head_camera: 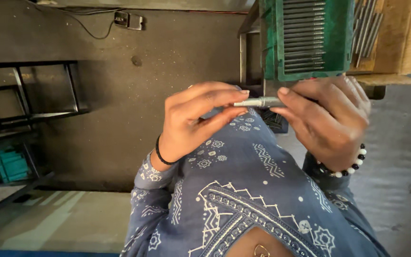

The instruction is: The person clamps a cylindrical metal rod in a bandsaw, pulls the saw handle down to cut through it, then removes the cut piece and places it into a green crate. They repeat the cycle, loading another rod section into the vise and cutting again.

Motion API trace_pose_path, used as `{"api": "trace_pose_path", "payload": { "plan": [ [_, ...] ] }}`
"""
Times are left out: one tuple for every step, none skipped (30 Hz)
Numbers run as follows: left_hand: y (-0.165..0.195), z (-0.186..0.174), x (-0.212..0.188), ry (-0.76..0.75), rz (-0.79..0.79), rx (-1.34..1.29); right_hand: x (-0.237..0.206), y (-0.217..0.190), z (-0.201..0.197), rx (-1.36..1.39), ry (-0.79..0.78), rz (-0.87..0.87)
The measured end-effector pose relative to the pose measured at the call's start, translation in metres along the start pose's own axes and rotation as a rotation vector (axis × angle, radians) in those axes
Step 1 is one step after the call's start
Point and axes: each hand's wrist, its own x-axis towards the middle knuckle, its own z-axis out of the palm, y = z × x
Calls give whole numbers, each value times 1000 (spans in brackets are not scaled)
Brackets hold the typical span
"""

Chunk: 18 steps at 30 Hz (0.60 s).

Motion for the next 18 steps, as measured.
{"api": "trace_pose_path", "payload": {
  "plan": [
    [-1, 1, 1, -15, -11, -17, -2, -1, 1, -25, 12, 0],
    [-1, 3, 1, -32, -22, -35, -5, -3, 1, -51, 25, 2],
    [-2, 4, 2, -51, -34, -53, -7, -4, 1, -57, 27, -6],
    [-3, 5, 4, -76, -13, -58, -9, -6, 1, -64, 30, -14],
    [-3, 6, 6, -102, 6, -65, -12, -7, 0, -70, 32, -22],
    [-4, 6, 7, -128, 25, -73, -14, -7, 0, -87, 42, -23],
    [-4, 8, 9, -140, 37, -75, -16, -8, -1, -104, 52, -26],
    [-4, 9, 10, -152, 50, -75, -17, -8, -1, -121, 63, -29],
    [-4, 9, 12, -163, 63, -75, -19, -8, -2, -123, 69, -33],
    [-4, 10, 13, -175, 75, -81, -20, -7, -3, -125, 76, -37],
    [-3, 11, 15, -185, 87, -87, -22, -7, -3, -126, 82, -42],
    [-3, 12, 16, -195, 99, -93, -25, -8, -4, -134, 84, -11],
    [-3, 13, 17, -200, 87, -92, -29, -9, -4, -142, 85, 21],
    [-3, 13, 17, -205, 75, -92, -33, -10, -5, -150, 87, 53],
    [-5, 13, 17, -213, 63, -93, -39, -11, -5, -141, 85, 110],
    [-9, 14, 17, -212, 42, -102, -46, -11, -5, -133, 84, 170],
    [-14, 15, 15, -215, 21, -114, -55, -11, -5, -126, 83, 232],
    [-20, 18, 13, -220, -2, -129, -64, -9, -4, -142, 89, 281]
  ]
}}
